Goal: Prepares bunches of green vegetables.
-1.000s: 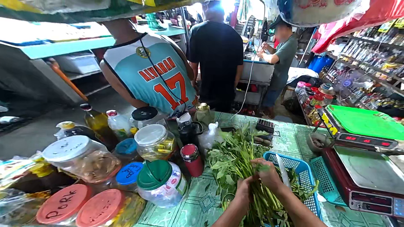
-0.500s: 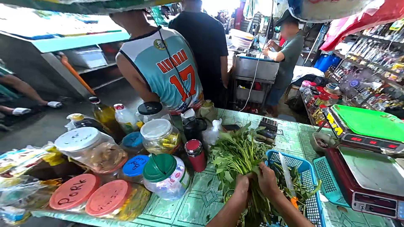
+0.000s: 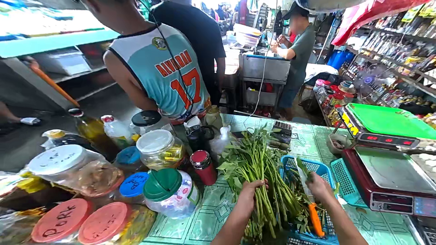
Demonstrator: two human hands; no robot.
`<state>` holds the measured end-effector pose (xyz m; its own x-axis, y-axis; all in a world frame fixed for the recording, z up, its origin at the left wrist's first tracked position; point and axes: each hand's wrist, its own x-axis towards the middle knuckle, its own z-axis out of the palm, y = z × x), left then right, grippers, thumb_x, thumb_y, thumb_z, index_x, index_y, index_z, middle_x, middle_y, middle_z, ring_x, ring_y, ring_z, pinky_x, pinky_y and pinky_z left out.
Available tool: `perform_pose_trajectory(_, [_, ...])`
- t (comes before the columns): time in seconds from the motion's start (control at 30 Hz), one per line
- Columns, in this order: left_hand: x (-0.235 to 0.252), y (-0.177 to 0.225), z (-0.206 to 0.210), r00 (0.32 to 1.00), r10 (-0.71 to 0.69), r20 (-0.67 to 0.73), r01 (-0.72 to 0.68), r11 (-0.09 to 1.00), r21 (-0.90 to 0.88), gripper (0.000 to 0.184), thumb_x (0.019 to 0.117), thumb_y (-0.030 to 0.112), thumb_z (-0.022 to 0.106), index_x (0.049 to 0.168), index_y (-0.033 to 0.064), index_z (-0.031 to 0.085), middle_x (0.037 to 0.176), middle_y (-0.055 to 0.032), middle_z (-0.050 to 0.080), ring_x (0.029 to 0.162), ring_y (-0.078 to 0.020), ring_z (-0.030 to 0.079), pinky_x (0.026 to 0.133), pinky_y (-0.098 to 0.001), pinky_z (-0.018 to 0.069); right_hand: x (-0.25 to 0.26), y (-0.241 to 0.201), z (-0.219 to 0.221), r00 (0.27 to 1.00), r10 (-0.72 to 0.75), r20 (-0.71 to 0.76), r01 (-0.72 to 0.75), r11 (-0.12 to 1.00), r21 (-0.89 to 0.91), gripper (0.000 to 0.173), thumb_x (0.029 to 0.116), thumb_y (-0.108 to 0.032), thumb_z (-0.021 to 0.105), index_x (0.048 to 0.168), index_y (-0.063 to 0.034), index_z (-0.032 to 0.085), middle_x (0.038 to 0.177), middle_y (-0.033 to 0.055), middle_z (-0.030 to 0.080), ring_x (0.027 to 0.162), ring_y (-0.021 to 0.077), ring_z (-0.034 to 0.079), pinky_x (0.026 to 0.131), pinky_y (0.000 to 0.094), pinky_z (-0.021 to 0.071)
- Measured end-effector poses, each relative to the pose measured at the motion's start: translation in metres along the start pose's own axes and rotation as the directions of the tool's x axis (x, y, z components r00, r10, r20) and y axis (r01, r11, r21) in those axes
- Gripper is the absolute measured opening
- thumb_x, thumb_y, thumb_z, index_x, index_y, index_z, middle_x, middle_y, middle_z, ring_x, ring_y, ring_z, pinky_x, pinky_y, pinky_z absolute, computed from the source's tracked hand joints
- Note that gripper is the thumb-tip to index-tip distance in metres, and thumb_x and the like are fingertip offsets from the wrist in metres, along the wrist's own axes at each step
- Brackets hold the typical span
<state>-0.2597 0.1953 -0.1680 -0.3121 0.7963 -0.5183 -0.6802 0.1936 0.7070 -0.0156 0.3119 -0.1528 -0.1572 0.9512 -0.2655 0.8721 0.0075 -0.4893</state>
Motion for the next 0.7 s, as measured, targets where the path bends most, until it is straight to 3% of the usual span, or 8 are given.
perform_pose_trajectory(0.03, [-0.003,0.001,0.001,1.0,-0.003,-0.004,0.003,1.0,-0.013,0.029,0.0901,-0.005,0.065,0.117,-0.0063,0.054,0.092,-0.0199,0.071,0.07,-0.0264,0.071,0.063,-0.0386,0.0609,0.0,0.002,-0.003,0.997,0.067,-0.027,-0.07,0.989,-0.128,0.055,0.0982,-0.027,0.064,0.144,-0.001,0.052,0.138,0.0263,0.059,0.123,0.0433,0.061,0.102,0.062,0.0485])
perform_pose_trajectory(0.1, [-0.006,-0.002,0.006,1.0,0.003,-0.01,-0.003,1.0,-0.003,0.03,0.0897,-0.006,0.065,0.118,-0.0064,0.053,0.092,-0.0197,0.071,0.071,-0.0264,0.071,0.064,-0.0391,0.0612,-0.008,-0.008,-0.002,0.999,0.016,-0.049,-0.024,0.985,-0.168,0.071,0.0966,-0.04,0.068,0.15,0.0007,0.046,0.152,0.0281,0.044,0.135,0.0458,0.05,0.109,0.0624,0.0429])
perform_pose_trajectory(0.2, [-0.009,-0.016,0.018,0.999,0.032,-0.005,-0.032,0.999,0.041,0.038,0.0888,-0.004,0.068,0.123,-0.0058,0.053,0.097,-0.0187,0.072,0.081,-0.0265,0.072,0.073,-0.0408,0.0614,-0.035,-0.045,0.017,0.977,-0.179,0.115,0.17,0.982,0.08,0.081,0.0941,-0.054,0.067,0.152,-0.0026,0.045,0.15,0.0214,0.051,0.135,0.0377,0.053,0.112,0.0572,0.0438])
perform_pose_trajectory(0.3, [-0.007,-0.028,0.025,0.999,0.036,-0.028,-0.035,0.999,0.035,0.052,0.0864,-0.001,0.073,0.133,-0.0031,0.049,0.105,-0.0187,0.071,0.093,-0.0264,0.072,0.082,-0.0429,0.0599,-0.054,-0.068,0.051,0.907,-0.235,0.35,0.132,0.947,0.294,0.104,0.0821,-0.057,0.079,0.159,-0.0079,0.029,0.134,0.0208,0.063,0.12,0.0347,0.064,0.104,0.0564,0.0506])
perform_pose_trajectory(0.4, [-0.003,-0.039,0.025,0.999,0.049,-0.018,-0.049,0.999,-0.004,0.062,0.0848,0.001,0.076,0.137,-0.0012,0.044,0.106,-0.0188,0.071,0.093,-0.0255,0.072,0.083,-0.0418,0.0606,-0.058,-0.07,0.075,0.883,-0.229,0.409,0.042,0.908,0.417,0.124,0.069,-0.05,0.091,0.162,-0.0097,0.018,0.137,0.0211,0.06,0.125,0.0306,0.061,0.107,0.0518,0.0489])
perform_pose_trajectory(0.47, [-0.002,-0.042,0.021,0.998,0.055,0.017,-0.055,0.998,-0.006,0.065,0.0871,0.005,0.077,0.142,0.0003,0.041,0.112,-0.0189,0.07,0.098,-0.0262,0.072,0.086,-0.0432,0.0602,-0.052,-0.065,0.079,0.86,-0.284,0.425,0.022,0.851,0.524,0.117,0.0682,-0.034,0.094,0.157,-0.0054,0.023,0.131,0.0189,0.062,0.118,0.0254,0.065,0.103,0.0455,0.0534])
perform_pose_trajectory(0.57, [-0.004,-0.037,0.016,0.997,0.037,0.068,-0.039,0.999,0.026,0.064,0.0949,0.022,0.074,0.147,0.004,0.04,0.122,-0.0161,0.069,0.11,-0.025,0.069,0.096,-0.0444,0.0577,-0.049,-0.063,0.075,0.833,-0.354,0.425,0.014,0.782,0.624,0.094,0.0709,-0.018,0.09,0.147,-0.0001,0.036,0.121,0.0153,0.066,0.108,0.0201,0.069,0.096,0.04,0.0579])
perform_pose_trajectory(0.7, [0.001,-0.034,0.011,0.994,-0.042,0.105,0.036,0.997,0.061,0.053,0.101,0.039,0.063,0.141,0.005,0.053,0.125,-0.0161,0.067,0.113,-0.0258,0.066,0.098,-0.0466,0.0548,-0.047,-0.058,0.072,0.818,-0.369,0.44,-0.016,0.752,0.659,0.079,0.0712,-0.022,0.085,0.138,-0.0019,0.048,0.115,0.0127,0.069,0.101,0.0196,0.07,0.09,0.0396,0.0597])
